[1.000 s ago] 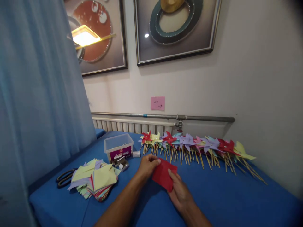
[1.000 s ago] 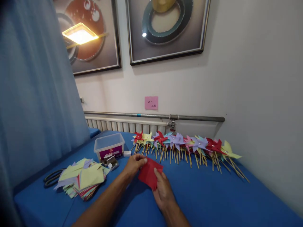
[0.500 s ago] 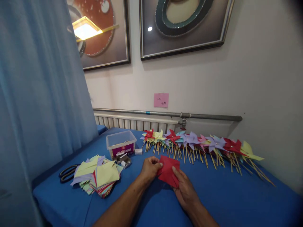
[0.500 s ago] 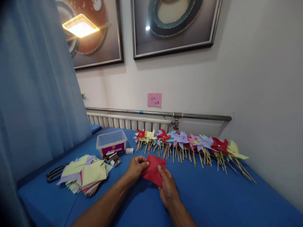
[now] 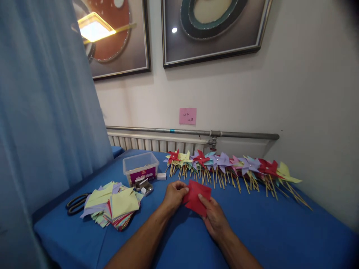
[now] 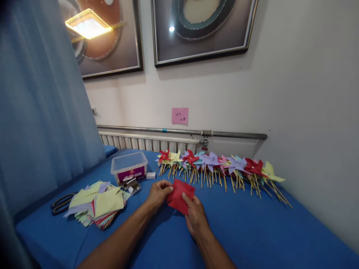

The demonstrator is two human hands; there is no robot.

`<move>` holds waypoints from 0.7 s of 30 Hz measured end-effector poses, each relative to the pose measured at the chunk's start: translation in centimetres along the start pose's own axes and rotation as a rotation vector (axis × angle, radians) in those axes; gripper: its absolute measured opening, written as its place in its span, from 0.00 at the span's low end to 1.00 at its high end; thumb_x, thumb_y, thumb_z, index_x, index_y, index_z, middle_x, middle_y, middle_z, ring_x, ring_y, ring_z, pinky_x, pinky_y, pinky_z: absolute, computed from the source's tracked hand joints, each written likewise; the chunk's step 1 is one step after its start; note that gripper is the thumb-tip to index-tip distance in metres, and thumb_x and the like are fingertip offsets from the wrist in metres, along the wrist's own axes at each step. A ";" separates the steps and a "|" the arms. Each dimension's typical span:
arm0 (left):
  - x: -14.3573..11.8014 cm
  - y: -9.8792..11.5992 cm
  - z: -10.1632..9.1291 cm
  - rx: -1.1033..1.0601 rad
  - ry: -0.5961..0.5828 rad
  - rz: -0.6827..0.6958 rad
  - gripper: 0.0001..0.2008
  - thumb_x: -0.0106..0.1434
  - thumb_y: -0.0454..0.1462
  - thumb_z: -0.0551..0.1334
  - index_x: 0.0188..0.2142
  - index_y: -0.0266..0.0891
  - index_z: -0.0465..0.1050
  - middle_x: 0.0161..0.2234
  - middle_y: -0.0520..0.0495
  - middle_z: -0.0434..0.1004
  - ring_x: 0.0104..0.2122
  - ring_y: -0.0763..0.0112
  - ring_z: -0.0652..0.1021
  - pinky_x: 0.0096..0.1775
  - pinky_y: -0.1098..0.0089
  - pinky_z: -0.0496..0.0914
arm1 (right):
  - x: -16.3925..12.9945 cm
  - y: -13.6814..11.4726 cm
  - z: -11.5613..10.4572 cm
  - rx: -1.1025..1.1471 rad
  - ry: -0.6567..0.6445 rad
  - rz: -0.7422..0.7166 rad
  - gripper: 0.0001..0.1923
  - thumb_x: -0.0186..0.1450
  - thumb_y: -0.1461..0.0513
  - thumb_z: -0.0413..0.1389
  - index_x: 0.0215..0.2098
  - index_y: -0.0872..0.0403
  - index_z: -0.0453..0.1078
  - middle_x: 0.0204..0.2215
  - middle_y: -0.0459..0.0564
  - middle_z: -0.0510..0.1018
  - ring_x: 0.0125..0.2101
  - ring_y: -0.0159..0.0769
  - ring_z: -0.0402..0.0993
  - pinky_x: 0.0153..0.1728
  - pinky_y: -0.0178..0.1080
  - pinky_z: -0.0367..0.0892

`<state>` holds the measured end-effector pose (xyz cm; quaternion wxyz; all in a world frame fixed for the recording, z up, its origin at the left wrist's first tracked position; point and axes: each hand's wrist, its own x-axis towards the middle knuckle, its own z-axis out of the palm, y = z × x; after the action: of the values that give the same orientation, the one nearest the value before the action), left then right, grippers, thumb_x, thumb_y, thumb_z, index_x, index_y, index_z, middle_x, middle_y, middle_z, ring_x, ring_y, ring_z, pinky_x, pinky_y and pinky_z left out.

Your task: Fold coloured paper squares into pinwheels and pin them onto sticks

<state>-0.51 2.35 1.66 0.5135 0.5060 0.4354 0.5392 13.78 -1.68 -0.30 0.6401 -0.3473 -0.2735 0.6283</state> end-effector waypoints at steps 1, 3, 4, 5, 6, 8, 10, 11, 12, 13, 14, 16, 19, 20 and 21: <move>0.0 -0.1 0.0 0.033 0.010 0.035 0.08 0.50 0.37 0.69 0.26 0.36 0.75 0.20 0.54 0.71 0.21 0.76 0.67 0.26 0.73 0.61 | 0.1 0.1 -0.2 -0.004 -0.001 0.008 0.18 0.49 0.58 0.76 0.35 0.55 0.80 0.28 0.51 0.86 0.28 0.42 0.83 0.32 0.40 0.76; -0.1 -0.2 0.0 0.100 0.023 0.121 0.04 0.52 0.36 0.67 0.28 0.36 0.76 0.23 0.53 0.73 0.24 0.75 0.69 0.29 0.73 0.63 | 0.3 0.2 -0.3 -0.008 -0.006 0.020 0.16 0.51 0.58 0.75 0.34 0.56 0.80 0.27 0.52 0.86 0.26 0.41 0.82 0.31 0.39 0.75; -0.2 -0.3 0.0 0.139 0.021 0.171 0.04 0.53 0.34 0.66 0.29 0.36 0.77 0.25 0.52 0.75 0.25 0.74 0.70 0.30 0.73 0.65 | 0.3 0.3 -0.4 -0.006 -0.009 0.023 0.15 0.52 0.58 0.74 0.33 0.56 0.80 0.27 0.52 0.86 0.26 0.41 0.82 0.31 0.39 0.74; -0.4 -0.3 0.1 0.185 0.012 0.220 0.04 0.54 0.33 0.65 0.30 0.36 0.78 0.27 0.51 0.75 0.27 0.73 0.71 0.32 0.72 0.66 | 0.4 0.3 -0.4 -0.001 -0.009 0.024 0.14 0.52 0.58 0.74 0.33 0.56 0.80 0.27 0.51 0.86 0.27 0.41 0.82 0.32 0.39 0.75; -0.5 -0.2 0.0 0.235 -0.004 0.267 0.04 0.55 0.33 0.64 0.30 0.37 0.79 0.28 0.51 0.76 0.28 0.73 0.72 0.33 0.72 0.66 | 0.4 0.4 -0.4 0.005 -0.005 0.022 0.14 0.52 0.58 0.74 0.33 0.56 0.80 0.27 0.51 0.86 0.27 0.41 0.82 0.32 0.40 0.75; -0.8 0.0 0.0 0.329 -0.053 0.349 0.05 0.55 0.31 0.63 0.30 0.37 0.79 0.29 0.50 0.76 0.29 0.72 0.73 0.35 0.71 0.67 | 0.5 0.4 -0.3 0.014 0.008 0.020 0.14 0.52 0.59 0.74 0.33 0.55 0.80 0.26 0.50 0.85 0.27 0.41 0.82 0.33 0.40 0.75; -1.1 0.3 -0.1 0.388 -0.109 0.411 0.06 0.56 0.30 0.63 0.30 0.38 0.79 0.31 0.48 0.78 0.32 0.70 0.75 0.37 0.71 0.67 | 0.5 0.4 -0.2 0.019 0.025 0.018 0.13 0.51 0.59 0.74 0.32 0.55 0.80 0.27 0.50 0.86 0.27 0.40 0.82 0.33 0.39 0.75; -1.2 0.3 -0.1 0.406 -0.134 0.439 0.06 0.57 0.30 0.62 0.30 0.38 0.79 0.33 0.47 0.79 0.34 0.69 0.76 0.38 0.70 0.68 | 0.5 0.3 -0.2 0.022 0.030 0.017 0.13 0.51 0.60 0.74 0.32 0.55 0.80 0.28 0.50 0.86 0.27 0.39 0.82 0.33 0.39 0.75; -1.2 0.4 -0.1 0.422 -0.156 0.464 0.06 0.57 0.29 0.62 0.30 0.38 0.79 0.34 0.47 0.79 0.36 0.68 0.77 0.39 0.70 0.68 | 0.4 0.2 -0.2 0.024 0.032 0.017 0.13 0.51 0.60 0.74 0.33 0.55 0.80 0.29 0.51 0.86 0.27 0.39 0.82 0.33 0.38 0.75; -1.3 0.4 -0.2 0.437 -0.173 0.483 0.07 0.58 0.29 0.62 0.30 0.38 0.79 0.35 0.46 0.80 0.38 0.67 0.78 0.40 0.70 0.69 | 0.4 0.1 -0.2 0.028 0.033 0.018 0.14 0.51 0.60 0.74 0.33 0.56 0.80 0.29 0.51 0.86 0.28 0.38 0.81 0.33 0.38 0.75; -1.3 0.5 -0.2 0.451 -0.185 0.497 0.07 0.58 0.29 0.62 0.30 0.38 0.78 0.35 0.46 0.80 0.38 0.66 0.78 0.41 0.69 0.69 | 0.3 0.0 -0.2 0.032 0.033 0.022 0.14 0.51 0.59 0.74 0.33 0.56 0.80 0.29 0.51 0.86 0.28 0.38 0.81 0.33 0.38 0.75; -1.3 0.5 -0.2 0.475 -0.197 0.514 0.08 0.58 0.28 0.61 0.29 0.39 0.78 0.34 0.46 0.80 0.39 0.66 0.78 0.42 0.69 0.70 | 0.1 -0.2 -0.1 0.034 0.022 0.030 0.14 0.51 0.59 0.74 0.32 0.56 0.80 0.28 0.51 0.86 0.28 0.39 0.81 0.34 0.38 0.75; -1.3 0.6 -0.2 0.506 -0.189 0.525 0.09 0.57 0.27 0.61 0.28 0.40 0.78 0.34 0.46 0.80 0.39 0.66 0.78 0.44 0.67 0.71 | -0.2 -0.5 0.0 0.026 -0.008 0.040 0.15 0.53 0.56 0.74 0.33 0.56 0.81 0.27 0.50 0.85 0.28 0.39 0.81 0.33 0.39 0.75; -1.3 0.6 -0.2 0.515 -0.185 0.533 0.09 0.57 0.27 0.61 0.28 0.40 0.78 0.34 0.46 0.80 0.38 0.66 0.78 0.44 0.67 0.71 | -0.2 -0.5 0.1 0.025 -0.020 0.037 0.16 0.53 0.56 0.74 0.34 0.56 0.81 0.28 0.51 0.85 0.29 0.39 0.81 0.34 0.38 0.74; -1.4 0.7 -0.1 0.521 -0.179 0.544 0.09 0.57 0.27 0.61 0.28 0.40 0.77 0.33 0.46 0.80 0.38 0.66 0.78 0.43 0.67 0.70 | -0.3 -0.5 0.1 0.025 -0.033 0.033 0.17 0.53 0.55 0.74 0.35 0.56 0.81 0.29 0.51 0.86 0.29 0.39 0.81 0.34 0.38 0.74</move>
<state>-0.78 0.93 2.20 0.2421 0.7614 0.3613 0.4808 13.98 -1.93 0.20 0.6294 -0.3332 -0.2705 0.6478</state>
